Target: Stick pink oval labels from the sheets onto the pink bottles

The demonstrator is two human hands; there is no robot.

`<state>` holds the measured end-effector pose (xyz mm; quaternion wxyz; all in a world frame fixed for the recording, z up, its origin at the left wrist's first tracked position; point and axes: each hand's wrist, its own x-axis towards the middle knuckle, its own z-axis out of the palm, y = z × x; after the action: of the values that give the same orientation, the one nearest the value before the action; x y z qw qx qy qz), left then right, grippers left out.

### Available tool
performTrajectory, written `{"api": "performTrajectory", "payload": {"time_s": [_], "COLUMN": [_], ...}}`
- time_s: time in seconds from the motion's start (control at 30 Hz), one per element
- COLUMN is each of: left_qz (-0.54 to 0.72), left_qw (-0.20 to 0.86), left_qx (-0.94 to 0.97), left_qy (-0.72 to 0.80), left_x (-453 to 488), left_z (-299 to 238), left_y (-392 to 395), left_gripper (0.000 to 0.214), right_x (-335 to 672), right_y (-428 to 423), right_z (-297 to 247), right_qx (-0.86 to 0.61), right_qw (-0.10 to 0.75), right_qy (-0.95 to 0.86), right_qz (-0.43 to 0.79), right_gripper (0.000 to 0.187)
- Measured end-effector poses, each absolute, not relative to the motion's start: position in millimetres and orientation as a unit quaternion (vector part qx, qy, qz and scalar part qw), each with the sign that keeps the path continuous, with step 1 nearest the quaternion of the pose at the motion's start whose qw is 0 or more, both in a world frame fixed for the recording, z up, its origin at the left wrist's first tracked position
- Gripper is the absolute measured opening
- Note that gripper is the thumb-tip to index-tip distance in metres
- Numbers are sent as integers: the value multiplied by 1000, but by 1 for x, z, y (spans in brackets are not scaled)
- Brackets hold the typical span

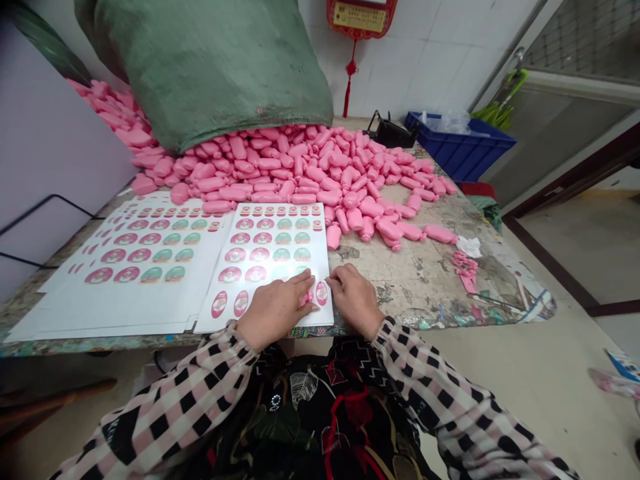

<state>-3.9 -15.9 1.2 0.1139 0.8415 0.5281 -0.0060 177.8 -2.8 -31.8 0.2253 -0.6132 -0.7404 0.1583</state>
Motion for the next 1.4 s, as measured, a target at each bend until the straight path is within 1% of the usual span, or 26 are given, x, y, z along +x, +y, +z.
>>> {"api": "performTrajectory", "payload": {"time_s": [0.27,0.5,0.7,0.87,1.0,1.2,1.3,1.37,1.4], "left_qz": [8,-14,-10,-3,3,24,110,213,267], "left_qw": [96,114,107,99,100,113,172,261,329], "left_qx": [846,845,851,852,855,855,839,783,733], "left_qy": [524,521,514,514,510,506,504,522,532], "left_x": [-6,-5,-5,-6,-6,-8,-14,-19,-21], "left_z": [-2,0,-1,-3,-3,-2,0,4,6], "left_y": [-15,-14,-10,-8,-8,-12,-16,-19,-20], "left_gripper": [51,63,67,67,68,64,59,54,52], "right_x": [190,184,179,175,173,175,176,175,172], "right_y": [-11,-11,-14,-22,-28,-31,-31,-32,-33], "right_z": [-24,-18,-23,-24,-22,-17,-11,-5,-1], "right_qx": [-595,-594,-628,-625,-615,-614,-608,-603,-601], "right_qw": [176,175,192,238,279,402,440,456,462], "right_qy": [-764,-768,-742,-734,-725,-657,-626,-604,-593], "right_qz": [177,161,137,116,135,173,212,252,272], "right_gripper": [12,20,20,22,24,24,25,26,27]}}
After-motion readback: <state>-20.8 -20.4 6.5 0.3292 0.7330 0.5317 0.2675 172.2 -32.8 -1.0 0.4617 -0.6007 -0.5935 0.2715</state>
